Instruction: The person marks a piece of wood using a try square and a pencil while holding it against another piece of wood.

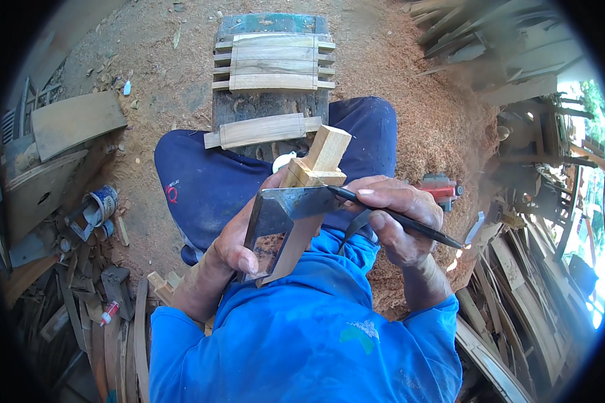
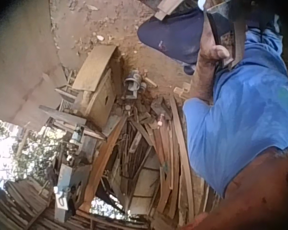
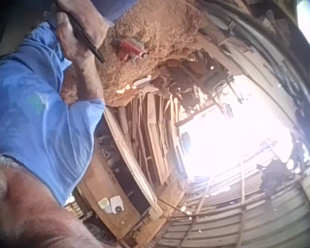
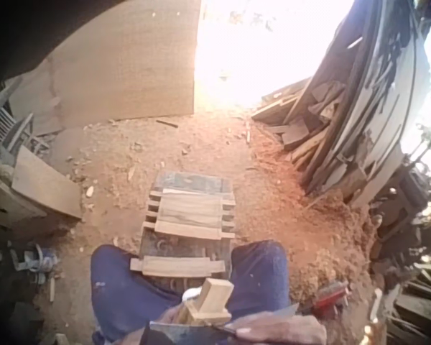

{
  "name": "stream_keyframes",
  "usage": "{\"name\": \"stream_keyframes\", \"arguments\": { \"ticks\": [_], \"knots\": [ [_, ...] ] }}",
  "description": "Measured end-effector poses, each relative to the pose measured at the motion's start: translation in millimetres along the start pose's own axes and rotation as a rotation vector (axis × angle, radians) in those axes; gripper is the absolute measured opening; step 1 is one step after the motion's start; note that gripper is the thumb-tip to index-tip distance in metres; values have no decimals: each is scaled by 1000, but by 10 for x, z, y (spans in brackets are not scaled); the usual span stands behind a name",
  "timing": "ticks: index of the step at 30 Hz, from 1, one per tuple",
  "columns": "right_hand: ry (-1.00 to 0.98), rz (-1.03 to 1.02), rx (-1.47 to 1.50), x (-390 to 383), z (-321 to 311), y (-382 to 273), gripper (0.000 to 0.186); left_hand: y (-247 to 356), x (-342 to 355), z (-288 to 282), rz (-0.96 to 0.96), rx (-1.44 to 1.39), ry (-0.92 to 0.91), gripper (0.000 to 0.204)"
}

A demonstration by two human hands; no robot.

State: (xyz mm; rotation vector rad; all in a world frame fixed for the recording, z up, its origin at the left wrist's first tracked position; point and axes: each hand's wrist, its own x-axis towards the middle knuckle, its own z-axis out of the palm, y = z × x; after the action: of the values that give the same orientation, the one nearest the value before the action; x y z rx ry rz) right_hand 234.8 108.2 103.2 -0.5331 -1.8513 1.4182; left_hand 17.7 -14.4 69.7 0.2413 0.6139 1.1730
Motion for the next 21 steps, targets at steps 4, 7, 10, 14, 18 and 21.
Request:
{"name": "stream_keyframes", "arguments": {
  "ticks": [4,7,10,14,18,21],
  "knots": [
    [-66,-69,-69,95,-3,12,28,152,-16,169,-76,-3,50,149],
    [-87,-30,-45,132,-9,-6,28,112,9,108,-60,2,23,149],
    [-67,29,15,103,10,-20,28,17,32,-19,-18,-21,-38,149],
    [-33,23,-44,71,-62,2,27,-41,32,-95,33,-76,-66,149],
    [-43,86,-124,16,-118,-46,26,-117,53,-181,33,-93,-83,145],
    [-41,-9,-237,-54,-260,9,24,-104,80,-206,29,-159,-86,136]
  ]
}}
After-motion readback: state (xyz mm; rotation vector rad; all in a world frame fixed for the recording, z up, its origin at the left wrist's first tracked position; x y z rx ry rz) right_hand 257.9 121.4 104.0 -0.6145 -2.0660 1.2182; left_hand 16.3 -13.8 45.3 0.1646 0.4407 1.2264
